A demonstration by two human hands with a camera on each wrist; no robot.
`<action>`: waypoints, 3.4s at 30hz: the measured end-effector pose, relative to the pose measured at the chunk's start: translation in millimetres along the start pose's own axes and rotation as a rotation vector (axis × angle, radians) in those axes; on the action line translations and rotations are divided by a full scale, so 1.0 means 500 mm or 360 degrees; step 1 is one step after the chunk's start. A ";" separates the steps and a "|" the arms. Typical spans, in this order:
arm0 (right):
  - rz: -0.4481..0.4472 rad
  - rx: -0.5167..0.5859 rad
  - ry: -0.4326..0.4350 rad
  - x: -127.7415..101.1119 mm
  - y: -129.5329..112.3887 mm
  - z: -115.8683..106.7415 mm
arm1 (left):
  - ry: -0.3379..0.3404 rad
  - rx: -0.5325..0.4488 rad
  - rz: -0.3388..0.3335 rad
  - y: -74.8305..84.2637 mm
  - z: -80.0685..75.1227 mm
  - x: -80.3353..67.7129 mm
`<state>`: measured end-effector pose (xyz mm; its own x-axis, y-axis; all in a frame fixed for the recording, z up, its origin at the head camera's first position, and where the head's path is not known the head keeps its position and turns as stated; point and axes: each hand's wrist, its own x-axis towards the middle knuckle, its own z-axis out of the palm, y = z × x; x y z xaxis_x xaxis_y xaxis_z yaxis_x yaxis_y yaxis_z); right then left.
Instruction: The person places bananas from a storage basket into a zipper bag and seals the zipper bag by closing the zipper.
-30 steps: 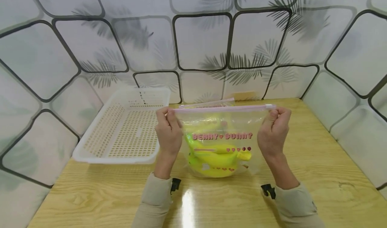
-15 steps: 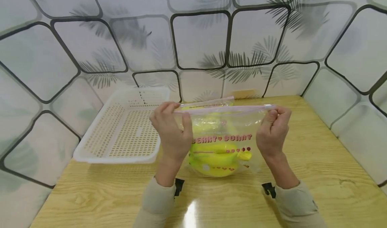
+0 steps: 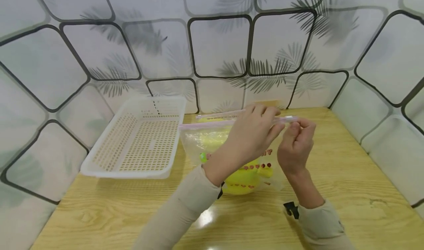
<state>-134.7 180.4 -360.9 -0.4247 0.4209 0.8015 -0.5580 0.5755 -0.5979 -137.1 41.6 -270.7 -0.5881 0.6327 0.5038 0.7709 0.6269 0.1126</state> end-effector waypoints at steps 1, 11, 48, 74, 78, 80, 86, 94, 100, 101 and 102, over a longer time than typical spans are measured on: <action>-0.0015 0.0008 0.0002 -0.001 0.001 0.001 | -0.0035 -0.0028 -0.0001 0.001 0.001 0.007; -0.0115 0.0223 -0.0020 0.003 0.001 0.000 | -0.0087 -0.0310 -0.0046 0.007 0.005 0.034; -0.0078 0.0531 -0.0079 0.016 -0.026 -0.008 | 0.0264 -0.0173 0.0262 -0.018 0.018 -0.012; 0.0037 0.0376 -0.0069 0.015 -0.032 -0.018 | 0.0316 -0.0236 0.0231 -0.043 0.032 -0.042; 0.0041 0.0352 -0.0036 0.017 -0.031 -0.019 | 0.0358 -0.0214 0.0247 -0.048 0.031 -0.047; 0.0030 0.0345 -0.0029 0.018 -0.029 -0.019 | 0.0386 -0.0208 0.0246 -0.053 0.031 -0.049; -0.0038 0.0343 -0.0014 0.016 -0.023 -0.017 | 0.0488 -0.0216 0.0212 -0.067 0.030 -0.064; -0.0182 0.0253 -0.0114 -0.002 -0.033 -0.009 | 0.0573 -0.0332 0.0122 -0.076 0.026 -0.107; -0.0162 0.0236 -0.0289 -0.023 -0.064 -0.001 | 0.0672 -0.0321 0.0085 -0.076 0.031 -0.143; -0.0147 0.0245 -0.0291 -0.025 -0.066 -0.001 | 0.0683 -0.0324 0.0090 -0.076 0.032 -0.145; -0.0135 0.0262 -0.0286 -0.025 -0.067 0.000 | 0.0691 -0.0330 0.0098 -0.076 0.034 -0.146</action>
<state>-110.5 155.9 -351.0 -0.4829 0.2361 0.8432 -0.6996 0.4751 -0.5337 -127.7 -20.7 -326.3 -0.4177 0.3900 0.8206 0.8594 0.4628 0.2175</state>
